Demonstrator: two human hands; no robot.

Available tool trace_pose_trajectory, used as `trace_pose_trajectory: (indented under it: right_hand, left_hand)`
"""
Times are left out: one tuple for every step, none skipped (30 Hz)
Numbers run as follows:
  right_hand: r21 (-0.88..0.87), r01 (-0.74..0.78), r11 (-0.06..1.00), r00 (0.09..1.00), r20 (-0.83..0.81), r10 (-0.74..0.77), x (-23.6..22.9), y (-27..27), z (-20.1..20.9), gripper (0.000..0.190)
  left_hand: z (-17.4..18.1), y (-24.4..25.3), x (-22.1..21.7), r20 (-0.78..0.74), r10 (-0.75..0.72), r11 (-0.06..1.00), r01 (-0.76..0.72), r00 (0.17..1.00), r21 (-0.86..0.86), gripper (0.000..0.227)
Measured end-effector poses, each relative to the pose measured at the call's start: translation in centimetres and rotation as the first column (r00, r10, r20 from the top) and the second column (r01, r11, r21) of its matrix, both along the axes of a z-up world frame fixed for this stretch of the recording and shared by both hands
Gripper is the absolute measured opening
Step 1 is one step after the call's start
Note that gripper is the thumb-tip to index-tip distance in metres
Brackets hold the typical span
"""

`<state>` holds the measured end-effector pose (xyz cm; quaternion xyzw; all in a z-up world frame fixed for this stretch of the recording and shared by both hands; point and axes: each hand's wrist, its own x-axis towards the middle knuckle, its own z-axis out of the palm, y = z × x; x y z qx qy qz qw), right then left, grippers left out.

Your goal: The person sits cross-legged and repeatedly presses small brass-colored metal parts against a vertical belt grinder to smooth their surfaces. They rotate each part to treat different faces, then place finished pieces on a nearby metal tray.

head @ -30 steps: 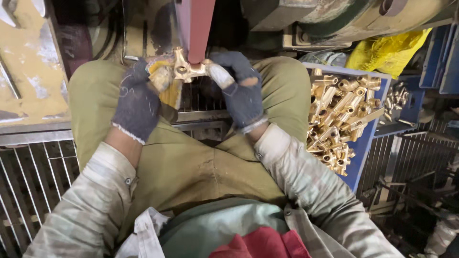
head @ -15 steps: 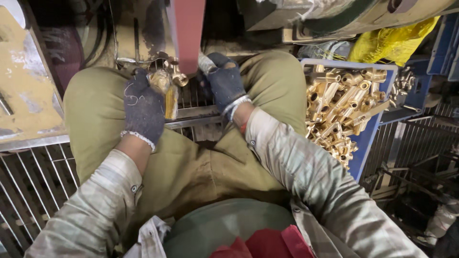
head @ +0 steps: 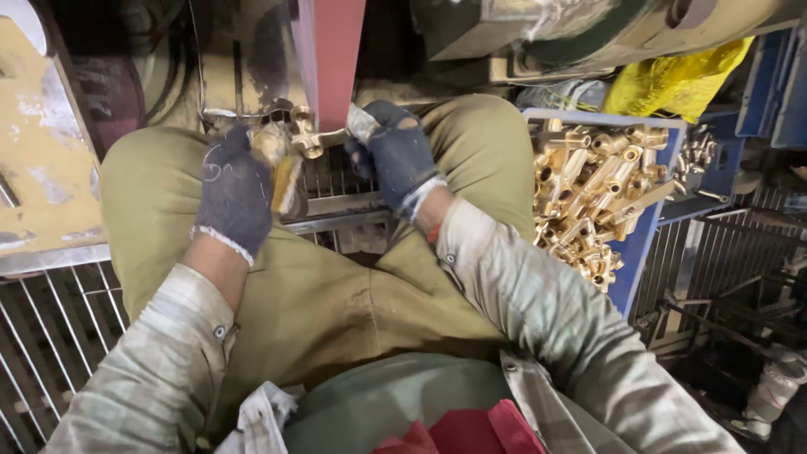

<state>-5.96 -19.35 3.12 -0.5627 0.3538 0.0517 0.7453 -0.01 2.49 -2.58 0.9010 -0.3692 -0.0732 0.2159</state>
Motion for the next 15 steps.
trace_pose_trajectory:
  right_hand:
    - [0.03, 0.02, 0.999, 0.998, -0.065, -0.018, 0.2, 0.0, 0.3, 0.024]
    - [0.01, 0.009, 1.0, 1.0, -0.025, -0.009, 0.3, 0.1, 0.6, 0.021]
    - [-0.011, -0.002, 1.0, 1.0, 0.015, 0.002, -0.2, 0.0, 0.6, 0.019]
    - [-0.024, -0.016, 1.0, 0.999, 0.051, 0.018, -0.7, 0.1, 0.9, 0.017]
    - [-0.043, -0.033, 0.999, 0.994, 0.102, 0.037, -1.0, 0.1, 1.3, 0.018]
    - [-0.065, -0.044, 0.997, 0.986, 0.16, 0.054, -1.0, 0.1, 1.7, 0.019]
    - [-0.086, -0.053, 0.995, 0.974, 0.217, 0.071, -0.5, 0.2, 1.9, 0.021]
    - [-0.065, -0.042, 0.997, 0.986, 0.156, 0.052, -0.5, 0.3, 2.1, 0.021]
    - [-0.044, -0.03, 0.999, 0.995, 0.093, 0.034, -0.3, 0.4, 2.3, 0.02]
    - [-0.027, -0.02, 0.999, 0.999, 0.047, 0.021, 0.5, 0.5, 2.5, 0.021]
    - [-0.046, -0.028, 0.999, 0.998, 0.049, 0.03, 0.2, 0.5, 3.0, 0.021]
    - [-0.071, -0.036, 0.997, 0.997, 0.063, 0.041, -0.1, 0.4, 3.6, 0.022]
    - [-0.097, -0.044, 0.994, 0.996, 0.075, 0.052, -0.6, 0.1, 4.1, 0.022]
    - [-0.055, -0.001, 0.998, 0.985, 0.171, 0.01, -1.8, 0.0, 4.7, 0.02]
    - [-0.008, 0.037, 0.999, 0.964, 0.264, -0.033, -3.2, -0.4, 5.4, 0.022]
  left_hand:
    - [-0.5, 0.1, 0.1, -0.001, -0.004, 1.0, 0.004, 1.0, -0.011, 0.024]
    - [-1.1, 0.3, 0.1, -0.004, -0.003, 1.0, 0.003, 1.0, -0.019, 0.024]
    - [-1.7, 0.6, 0.1, -0.007, -0.003, 1.0, 0.003, 1.0, -0.027, 0.024]
    - [-2.2, 1.1, -0.1, -0.043, 0.004, 0.996, -0.008, 0.999, -0.093, 0.024]
    - [-2.5, 1.5, -0.1, -0.079, 0.008, 0.987, -0.021, 0.997, -0.159, 0.025]
    - [-2.5, 1.8, 0.1, -0.106, 0.007, 0.974, -0.031, 0.994, -0.226, 0.026]
    - [-2.4, 1.7, 0.4, -0.037, -0.006, 0.987, 0.0, 0.999, -0.16, 0.022]
    - [-2.1, 1.3, 0.4, 0.022, -0.031, 0.995, 0.033, 0.999, -0.096, 0.017]
    - [-1.3, 0.9, 0.1, 0.078, -0.06, 0.998, 0.063, 0.995, -0.029, 0.013]
    - [-0.2, 0.6, 0.2, 0.087, -0.079, 0.997, 0.078, 0.993, 0.019, 0.011]
    - [1.2, 0.3, 0.1, 0.094, -0.098, 0.993, 0.092, 0.991, 0.069, 0.009]
    - [2.7, -0.3, 0.4, 0.113, -0.114, 0.988, 0.101, 0.987, 0.113, 0.009]
    - [4.3, -0.4, 0.0, 0.122, -0.051, 0.993, 0.063, 0.991, -0.099, 0.024]
    - [5.9, 0.1, -1.4, 0.103, 0.005, 0.954, 0.026, 0.995, -0.298, 0.039]
    - [7.3, 0.6, -2.7, -0.035, -0.026, 0.878, 0.006, 0.999, -0.478, 0.039]
